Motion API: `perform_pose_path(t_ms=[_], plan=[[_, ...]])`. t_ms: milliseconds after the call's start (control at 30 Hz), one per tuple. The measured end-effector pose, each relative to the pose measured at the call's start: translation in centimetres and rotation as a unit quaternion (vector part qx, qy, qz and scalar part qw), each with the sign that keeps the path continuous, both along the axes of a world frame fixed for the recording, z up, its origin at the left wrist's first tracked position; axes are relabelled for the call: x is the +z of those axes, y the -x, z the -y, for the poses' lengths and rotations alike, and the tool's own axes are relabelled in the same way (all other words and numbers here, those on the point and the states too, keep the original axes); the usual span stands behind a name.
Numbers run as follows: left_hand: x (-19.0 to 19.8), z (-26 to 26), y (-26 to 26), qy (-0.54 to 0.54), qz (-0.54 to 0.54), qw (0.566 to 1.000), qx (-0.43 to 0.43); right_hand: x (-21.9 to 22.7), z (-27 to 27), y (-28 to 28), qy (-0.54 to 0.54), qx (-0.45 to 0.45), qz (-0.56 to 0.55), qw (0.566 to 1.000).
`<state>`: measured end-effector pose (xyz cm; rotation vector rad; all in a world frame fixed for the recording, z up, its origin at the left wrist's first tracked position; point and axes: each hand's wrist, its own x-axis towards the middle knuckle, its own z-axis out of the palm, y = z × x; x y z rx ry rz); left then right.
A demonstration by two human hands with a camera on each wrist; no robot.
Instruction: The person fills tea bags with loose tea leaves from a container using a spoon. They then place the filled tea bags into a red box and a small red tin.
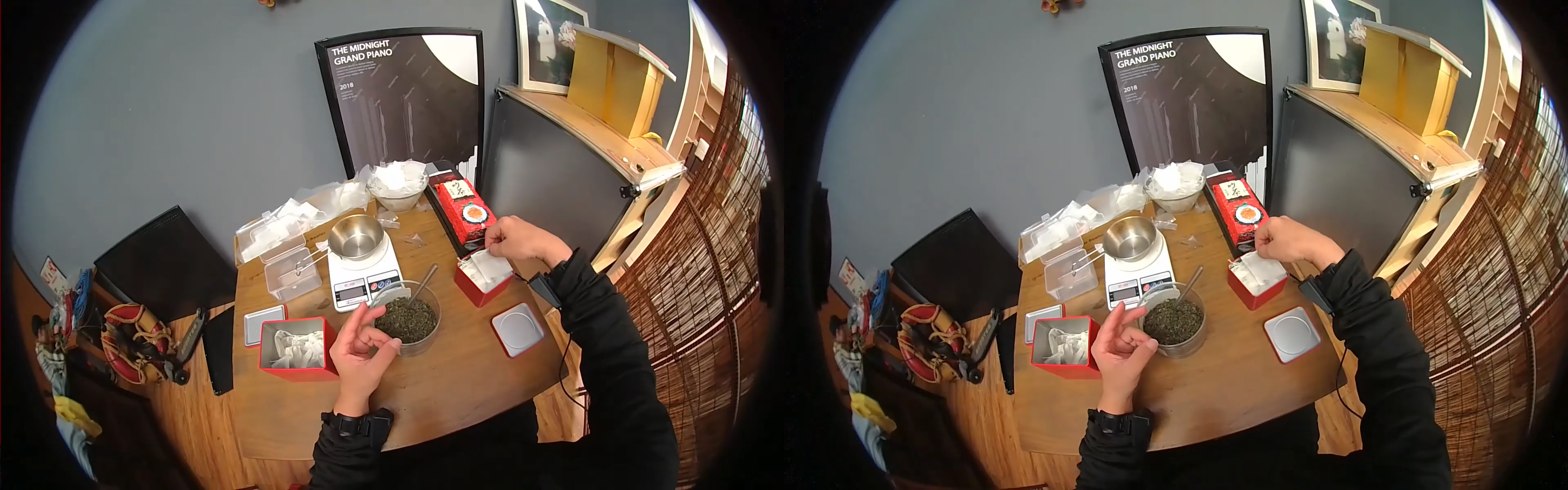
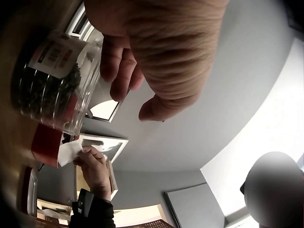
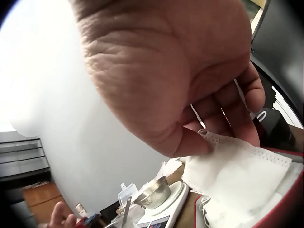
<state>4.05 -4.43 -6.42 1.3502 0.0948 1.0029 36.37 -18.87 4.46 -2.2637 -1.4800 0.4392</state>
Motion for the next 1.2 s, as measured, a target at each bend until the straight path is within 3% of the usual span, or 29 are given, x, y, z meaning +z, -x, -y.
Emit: perform_pose_path(t_ms=[67,133,267,500,600,667,767,800,867,1000,1033,1167,1200], plan=[[0.0,0.0,0.0,0.002,0.001,1.000,0.003,-1.7,-0.2,-0.6,0.003,0.000,0.003,1.000],[-0.2,-0.1,0.0,0.005,0.008,1.000,-0.002,-3.0,-0.3,-0.1,-0.020,-0.006,0.139,0.990],[-0.4,-0.1,0.0,0.002,0.002,1.000,0.002,-4.2,0.0,1.0,-0.015,-0.058,0.186,0.981],[-0.6,0.1,0.0,0.005,0.006,1.000,0.003,-4.4,0.6,0.5,-0.078,-0.052,0.143,0.985],[-0.6,0.1,0.0,0.004,0.006,1.000,0.002,-3.5,0.5,-0.1,-0.090,-0.054,0.079,0.991],[-0.5,0.1,-0.1,0.004,0.008,1.000,0.001,-2.5,0.6,0.1,-0.063,-0.094,-0.023,0.993],[-0.5,0.1,0.0,0.006,0.007,1.000,-0.002,-3.9,0.7,0.1,-0.068,-0.063,-0.027,0.995],[-0.6,0.1,0.0,0.006,0.007,1.000,-0.002,-4.1,0.9,0.5,-0.068,-0.063,-0.027,0.995],[-0.6,0.0,0.0,0.006,0.008,1.000,0.000,-4.5,1.0,1.4,-0.066,-0.033,0.097,0.993],[-0.7,0.0,0.0,0.010,0.006,1.000,0.001,-3.4,1.4,2.7,-0.047,-0.091,0.162,0.981],[-0.6,0.0,0.0,0.005,0.008,1.000,0.002,-3.9,1.7,2.4,-0.088,-0.080,0.205,0.972],[-0.5,0.2,-0.1,0.004,0.012,1.000,0.000,-3.2,2.1,3.3,-0.102,-0.107,0.186,0.971],[-0.6,0.3,-0.1,0.002,0.010,1.000,-0.001,-3.8,2.2,3.3,-0.117,-0.072,0.177,0.975]])
